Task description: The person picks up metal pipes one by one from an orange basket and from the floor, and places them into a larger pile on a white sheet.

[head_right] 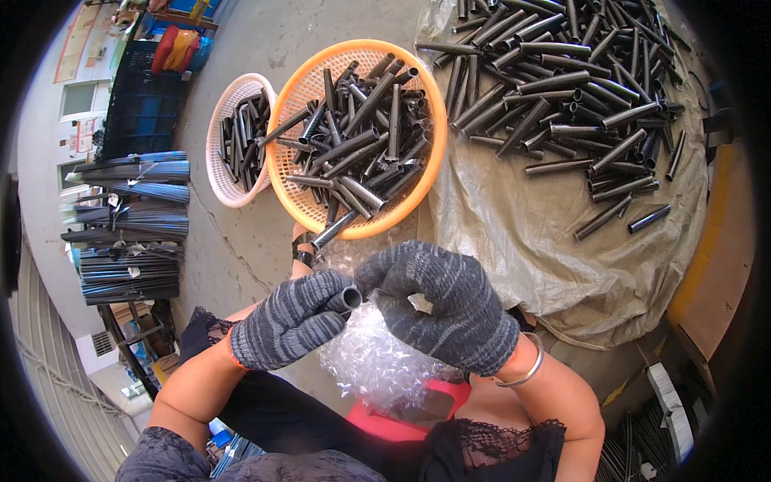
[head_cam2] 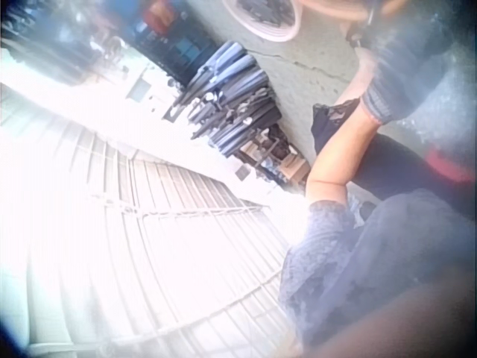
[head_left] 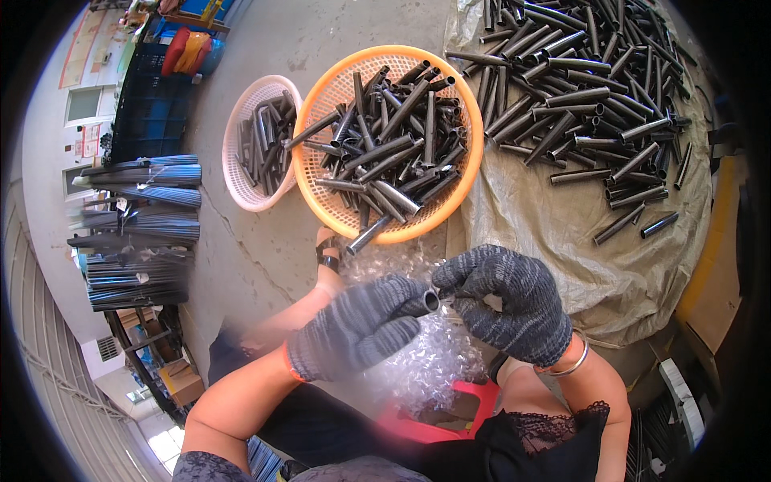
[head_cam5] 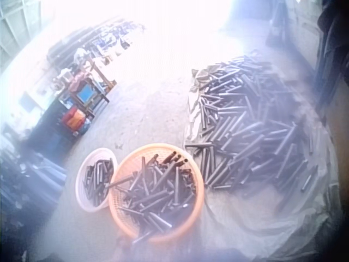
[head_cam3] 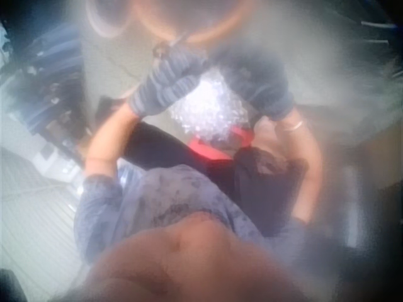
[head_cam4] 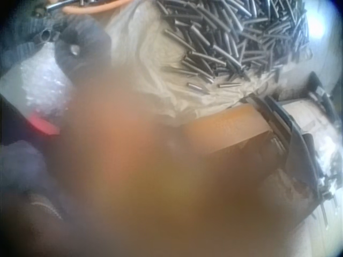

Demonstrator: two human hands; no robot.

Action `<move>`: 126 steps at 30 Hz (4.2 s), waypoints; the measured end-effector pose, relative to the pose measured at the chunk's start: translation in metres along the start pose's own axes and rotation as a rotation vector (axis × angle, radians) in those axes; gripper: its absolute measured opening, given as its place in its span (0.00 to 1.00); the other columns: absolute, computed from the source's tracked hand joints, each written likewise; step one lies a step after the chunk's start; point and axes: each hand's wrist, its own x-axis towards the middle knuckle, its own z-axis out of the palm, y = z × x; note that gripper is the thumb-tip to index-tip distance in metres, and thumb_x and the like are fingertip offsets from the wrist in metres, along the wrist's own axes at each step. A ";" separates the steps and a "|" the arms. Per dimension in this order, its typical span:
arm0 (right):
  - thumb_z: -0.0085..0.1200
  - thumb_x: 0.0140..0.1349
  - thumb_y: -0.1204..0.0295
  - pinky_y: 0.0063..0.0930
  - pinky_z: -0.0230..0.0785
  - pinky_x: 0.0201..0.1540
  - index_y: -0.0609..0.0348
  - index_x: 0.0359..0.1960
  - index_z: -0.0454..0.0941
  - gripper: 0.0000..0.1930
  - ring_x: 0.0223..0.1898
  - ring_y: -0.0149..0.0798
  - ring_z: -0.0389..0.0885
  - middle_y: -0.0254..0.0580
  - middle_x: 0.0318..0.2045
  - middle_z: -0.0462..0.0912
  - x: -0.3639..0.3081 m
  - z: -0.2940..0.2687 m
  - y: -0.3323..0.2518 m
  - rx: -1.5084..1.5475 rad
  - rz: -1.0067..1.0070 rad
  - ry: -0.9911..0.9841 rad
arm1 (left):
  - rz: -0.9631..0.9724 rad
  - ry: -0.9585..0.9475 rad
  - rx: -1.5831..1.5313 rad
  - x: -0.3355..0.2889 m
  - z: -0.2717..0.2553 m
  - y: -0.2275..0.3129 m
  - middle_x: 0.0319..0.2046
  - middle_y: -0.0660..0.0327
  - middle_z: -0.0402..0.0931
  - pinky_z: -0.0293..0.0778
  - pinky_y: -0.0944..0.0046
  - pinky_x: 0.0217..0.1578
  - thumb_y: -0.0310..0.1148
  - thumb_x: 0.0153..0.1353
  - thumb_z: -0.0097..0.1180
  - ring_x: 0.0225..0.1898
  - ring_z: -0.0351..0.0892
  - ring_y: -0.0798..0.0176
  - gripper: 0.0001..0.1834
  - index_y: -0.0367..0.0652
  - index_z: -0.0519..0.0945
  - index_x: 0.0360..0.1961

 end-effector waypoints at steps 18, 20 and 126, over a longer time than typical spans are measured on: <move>0.57 0.50 0.81 0.37 0.74 0.36 0.60 0.39 0.77 0.13 0.33 0.49 0.80 0.45 0.34 0.79 -0.005 0.004 0.002 -0.046 -0.049 -0.166 | -0.095 -0.231 0.050 0.000 -0.007 -0.002 0.52 0.53 0.75 0.71 0.64 0.55 0.24 0.66 0.51 0.53 0.75 0.61 0.19 0.33 0.71 0.58; 0.58 0.50 0.81 0.37 0.74 0.36 0.60 0.39 0.77 0.13 0.33 0.50 0.80 0.45 0.34 0.79 -0.006 0.007 0.001 -0.063 -0.063 -0.114 | -0.289 -0.213 -0.117 0.000 -0.005 0.005 0.54 0.53 0.74 0.71 0.65 0.56 0.25 0.67 0.50 0.55 0.74 0.62 0.20 0.32 0.69 0.59; 0.58 0.49 0.83 0.33 0.74 0.33 0.60 0.37 0.78 0.12 0.29 0.45 0.81 0.44 0.30 0.81 -0.012 0.008 0.008 -0.101 -0.010 0.002 | -0.087 -0.079 0.155 0.003 -0.006 -0.011 0.43 0.57 0.78 0.72 0.65 0.48 0.28 0.64 0.55 0.45 0.77 0.63 0.14 0.35 0.77 0.50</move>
